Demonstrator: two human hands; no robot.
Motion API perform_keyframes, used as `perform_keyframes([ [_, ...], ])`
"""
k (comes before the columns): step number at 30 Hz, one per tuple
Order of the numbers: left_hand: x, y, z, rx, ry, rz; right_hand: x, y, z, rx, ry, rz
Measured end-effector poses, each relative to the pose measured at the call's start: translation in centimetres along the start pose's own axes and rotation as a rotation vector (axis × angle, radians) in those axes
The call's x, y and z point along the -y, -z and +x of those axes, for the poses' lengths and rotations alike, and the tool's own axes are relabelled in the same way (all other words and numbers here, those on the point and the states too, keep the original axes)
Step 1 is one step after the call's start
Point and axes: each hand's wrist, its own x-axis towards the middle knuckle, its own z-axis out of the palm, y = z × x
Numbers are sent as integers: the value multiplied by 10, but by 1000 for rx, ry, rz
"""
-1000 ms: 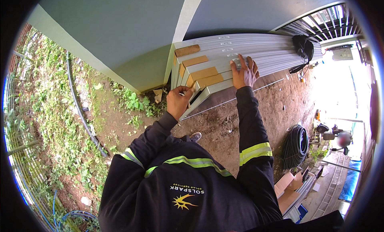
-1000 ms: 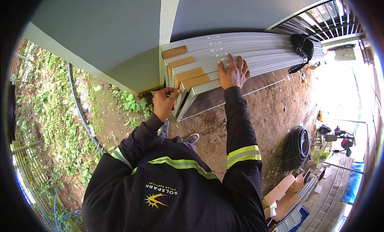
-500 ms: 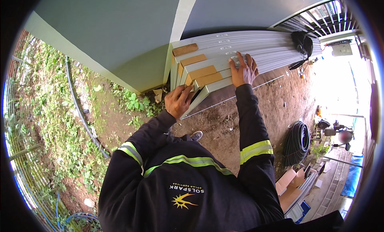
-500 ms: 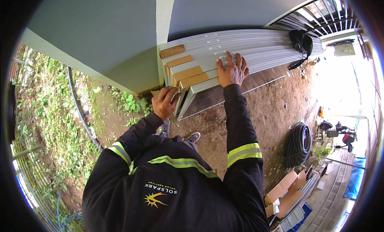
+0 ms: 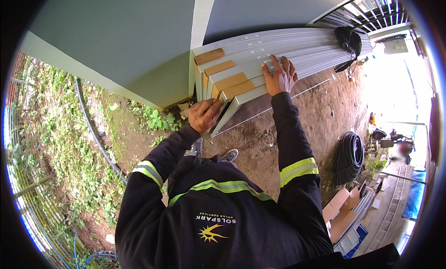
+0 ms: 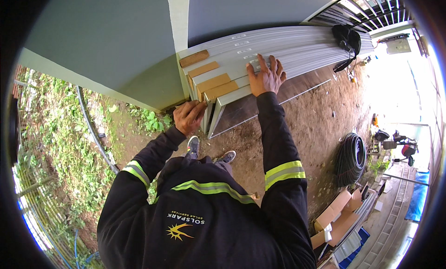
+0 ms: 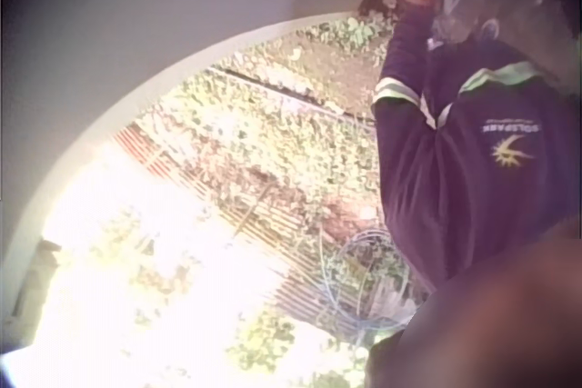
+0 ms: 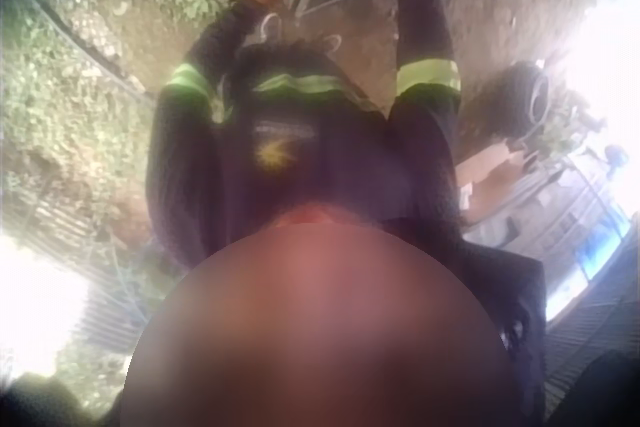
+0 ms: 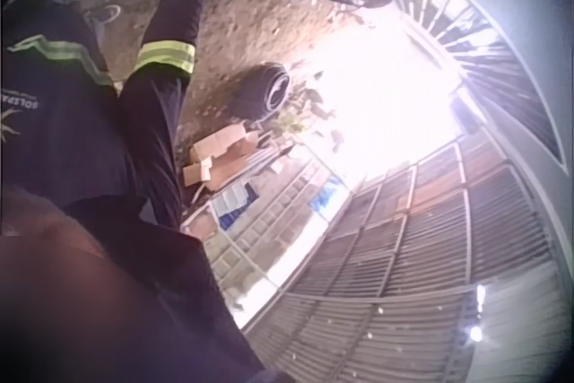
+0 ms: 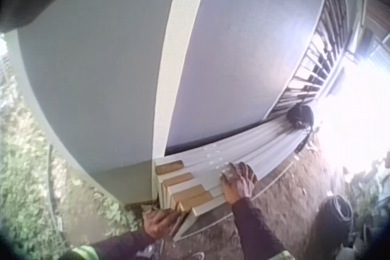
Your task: The person walks to a stack of solar panels leaning against a wall and repeatedly adjusts their position by hand, sliding and aligning them. The person then steps back and looks at the panels.
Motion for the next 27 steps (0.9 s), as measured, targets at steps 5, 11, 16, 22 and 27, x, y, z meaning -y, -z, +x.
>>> perform_keyframes([
  [5, 5, -6, -2, -3, 28, 13, 1, 0, -1, -8, 1, -4],
  [11, 5, -10, -6, -25, 51, 52, 0, 0, 0, -15, 9, -5],
  [16, 4, -10, -6, -10, 93, 62, 2, 0, -1, -23, 3, -45],
  [22, -7, -16, -7, -30, 245, 45, 2, -1, 0, -31, 5, -53],
  [27, -9, -18, -5, -31, 275, 41, 1, -1, 0, -6, -3, -34],
])
